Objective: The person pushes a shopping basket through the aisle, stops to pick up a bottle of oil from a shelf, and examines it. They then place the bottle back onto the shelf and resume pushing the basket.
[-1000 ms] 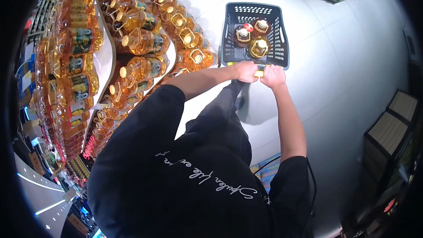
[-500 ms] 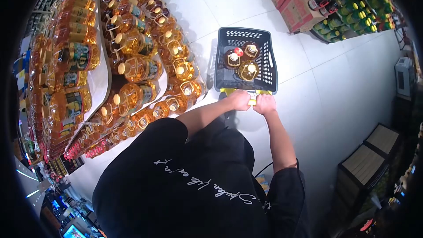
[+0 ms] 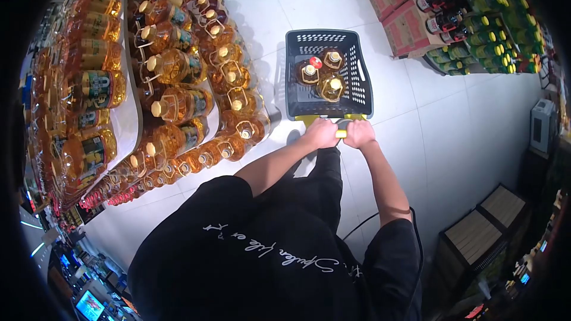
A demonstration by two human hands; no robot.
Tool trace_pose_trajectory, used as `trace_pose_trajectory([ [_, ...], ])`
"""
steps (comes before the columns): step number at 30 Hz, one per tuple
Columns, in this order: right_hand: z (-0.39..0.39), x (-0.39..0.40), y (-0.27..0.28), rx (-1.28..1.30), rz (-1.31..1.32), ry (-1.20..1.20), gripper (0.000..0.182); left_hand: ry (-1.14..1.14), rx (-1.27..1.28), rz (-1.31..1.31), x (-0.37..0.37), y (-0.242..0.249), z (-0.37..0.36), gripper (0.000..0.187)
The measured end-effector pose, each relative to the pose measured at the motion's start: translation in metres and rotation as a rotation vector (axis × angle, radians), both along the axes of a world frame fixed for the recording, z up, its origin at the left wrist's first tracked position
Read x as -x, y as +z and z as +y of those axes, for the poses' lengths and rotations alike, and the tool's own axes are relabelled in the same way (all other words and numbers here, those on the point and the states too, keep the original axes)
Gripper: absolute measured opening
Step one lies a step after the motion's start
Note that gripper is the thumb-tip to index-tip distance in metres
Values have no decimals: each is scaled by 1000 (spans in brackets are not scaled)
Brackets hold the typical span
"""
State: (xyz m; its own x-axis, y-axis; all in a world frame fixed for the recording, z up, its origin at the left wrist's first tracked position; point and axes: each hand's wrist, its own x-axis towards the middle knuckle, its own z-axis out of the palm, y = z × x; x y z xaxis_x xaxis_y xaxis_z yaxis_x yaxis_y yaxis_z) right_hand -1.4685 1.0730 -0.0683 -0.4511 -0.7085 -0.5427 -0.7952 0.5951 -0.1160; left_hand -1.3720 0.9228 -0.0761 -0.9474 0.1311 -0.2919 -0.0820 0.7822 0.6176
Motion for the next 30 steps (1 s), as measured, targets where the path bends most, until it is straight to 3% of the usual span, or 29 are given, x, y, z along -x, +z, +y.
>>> trace_pose_trajectory([
  [17, -104, 157, 11, -10, -70, 194, 26, 120, 82, -140, 137, 10, -78, 23],
  [20, -126, 182, 11, -11, -46, 225, 27, 316, 120, -97, 155, -5, -79, 23],
  [23, -155, 205, 7, -31, -60, 266, 28, 424, 163, -179, 176, 16, -101, 23],
  [30, -223, 267, 21, 7, -95, 273, 29, 352, 269, -118, 233, 4, -165, 23],
])
